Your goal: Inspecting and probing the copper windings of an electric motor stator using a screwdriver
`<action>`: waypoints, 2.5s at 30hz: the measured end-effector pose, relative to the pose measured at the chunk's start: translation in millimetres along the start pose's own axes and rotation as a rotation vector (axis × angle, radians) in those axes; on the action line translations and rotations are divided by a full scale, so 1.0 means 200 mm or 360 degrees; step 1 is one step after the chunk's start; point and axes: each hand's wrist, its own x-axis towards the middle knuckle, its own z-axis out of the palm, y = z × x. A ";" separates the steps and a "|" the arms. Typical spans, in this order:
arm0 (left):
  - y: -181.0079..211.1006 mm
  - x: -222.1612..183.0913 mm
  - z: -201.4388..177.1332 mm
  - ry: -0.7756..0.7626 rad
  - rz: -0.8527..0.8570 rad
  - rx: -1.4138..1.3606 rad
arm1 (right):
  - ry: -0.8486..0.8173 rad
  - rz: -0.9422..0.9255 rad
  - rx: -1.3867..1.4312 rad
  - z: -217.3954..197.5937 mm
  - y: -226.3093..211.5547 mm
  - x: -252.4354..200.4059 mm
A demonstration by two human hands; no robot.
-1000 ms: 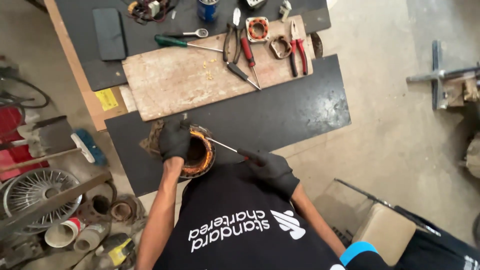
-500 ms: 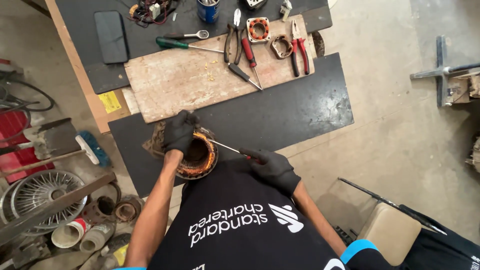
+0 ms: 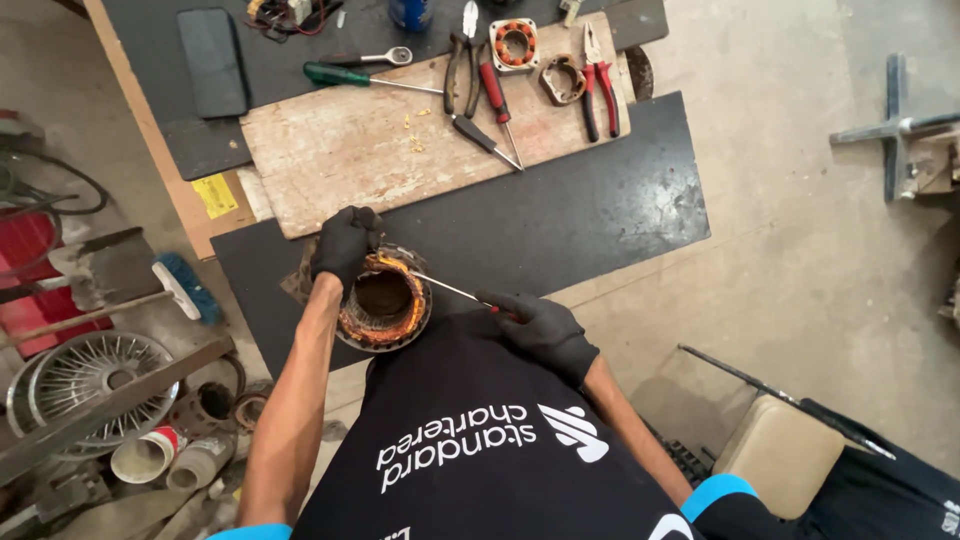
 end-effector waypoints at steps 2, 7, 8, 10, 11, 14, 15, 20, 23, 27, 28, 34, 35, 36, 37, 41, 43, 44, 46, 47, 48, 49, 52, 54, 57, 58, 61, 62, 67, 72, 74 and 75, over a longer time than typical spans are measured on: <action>0.08 -0.07 0.01 -0.0012 0.0007 0.0185 | -0.0003 0.0001 0.0023 -0.02 -0.02 -0.02; 0.33 -0.37 -0.08 0.0077 0.0174 0.0333 | -0.0006 0.0003 -0.0049 -0.05 -0.05 -0.03; 0.42 -0.47 -0.12 0.0121 0.0217 0.0278 | -0.0032 -0.0010 -0.0089 -0.05 -0.07 -0.04; 0.44 -0.53 -0.18 0.0160 0.0271 0.0223 | -0.0047 -0.0021 -0.0127 -0.07 -0.10 -0.05; 0.37 -0.50 -0.19 0.0372 0.0451 0.0245 | -0.0047 -0.0036 -0.0117 -0.07 -0.11 -0.06; 0.29 -0.62 -0.24 0.0560 0.0515 0.0306 | -0.0034 -0.0040 -0.0053 -0.10 -0.14 -0.10; 0.27 -0.72 -0.25 0.0539 0.0382 0.0346 | -0.0037 -0.0027 -0.0003 -0.11 -0.16 -0.12; -0.31 -0.46 0.11 -0.0511 -0.0371 -0.1137 | -0.0305 -0.0223 0.0041 -0.20 -0.11 -0.08; -0.38 -0.35 0.31 -0.0015 -0.0507 -0.1508 | -0.0306 -0.0238 -0.0017 -0.12 -0.08 -0.08; -0.30 -0.32 0.29 0.0287 -0.0661 -0.1890 | -0.0014 -0.0027 -0.0159 -0.09 -0.09 -0.12; -0.30 -0.30 0.30 0.0283 -0.0647 -0.1897 | -0.0004 -0.0036 -0.0165 -0.09 -0.07 -0.10; -0.63 -0.10 0.46 0.0353 -0.0657 -0.1714 | 0.0085 0.0140 -0.0124 -0.09 -0.06 -0.13; -0.67 -0.08 0.47 0.0341 -0.0602 -0.1614 | 0.0073 0.0124 -0.0069 -0.11 -0.08 -0.15; -0.72 -0.06 0.48 0.0329 -0.0546 -0.1513 | 0.0061 0.0109 -0.0014 -0.12 -0.10 -0.18; -0.68 -0.09 0.48 0.0337 -0.0545 -0.1519 | 0.0056 0.0103 -0.0020 -0.11 -0.08 -0.17; -0.59 -0.16 0.47 0.0394 -0.0482 -0.1233 | 0.0025 0.0108 0.0004 -0.10 -0.07 -0.15; -0.56 -0.20 0.45 0.0408 -0.0479 -0.1132 | 0.0016 0.0115 -0.0001 -0.10 -0.08 -0.16; -0.53 -0.24 0.44 0.0413 -0.0459 -0.1087 | 0.0008 0.0117 -0.0019 -0.11 -0.09 -0.16; -0.45 -0.27 0.40 0.0403 -0.0425 -0.1034 | 0.0018 0.0122 -0.0026 -0.11 -0.09 -0.15; -0.42 -0.30 0.39 0.0411 -0.0447 -0.1011 | 0.0036 0.0119 0.0013 -0.11 -0.08 -0.16; -0.39 -0.32 0.38 0.0418 -0.0469 -0.0987 | 0.0055 0.0116 0.0052 -0.11 -0.08 -0.16; -0.42 -0.31 0.38 0.0423 -0.0474 -0.0993 | 0.0048 0.0115 0.0045 -0.11 -0.08 -0.16; -0.49 -0.22 0.41 0.0371 -0.0483 -0.0817 | 0.0060 0.0096 0.0092 -0.11 -0.08 -0.15; -0.57 -0.17 0.43 0.0425 -0.0535 -0.1057 | 0.0054 0.0108 0.0101 -0.11 -0.10 -0.15; -0.46 -0.28 0.39 0.0431 -0.0463 -0.1259 | 0.0093 0.0117 0.0124 -0.10 -0.10 -0.14; -0.44 -0.29 0.39 0.0417 -0.0465 -0.1248 | 0.0100 0.0130 0.0134 -0.10 -0.10 -0.14; -0.42 -0.30 0.37 0.0430 -0.0503 -0.1219 | 0.0076 0.0123 0.0036 -0.12 -0.13 -0.12; -0.44 -0.28 0.37 0.0321 -0.0455 -0.0933 | 0.0076 0.0139 0.0031 -0.13 -0.15 -0.12; -0.51 -0.13 0.31 0.0166 -0.0392 -0.0316 | 0.0092 0.0136 0.0037 -0.11 -0.18 -0.09; -0.19 -0.49 0.20 0.0096 -0.0323 -0.0024 | -0.0026 0.0225 -0.0061 -0.13 -0.23 -0.06; -0.26 -0.47 0.20 0.0093 -0.0313 -0.0033 | -0.0019 0.0242 -0.0055 -0.15 -0.26 -0.06; -0.31 -0.49 0.20 0.0085 -0.0326 -0.0039 | -0.0031 0.0272 -0.0051 -0.16 -0.26 -0.07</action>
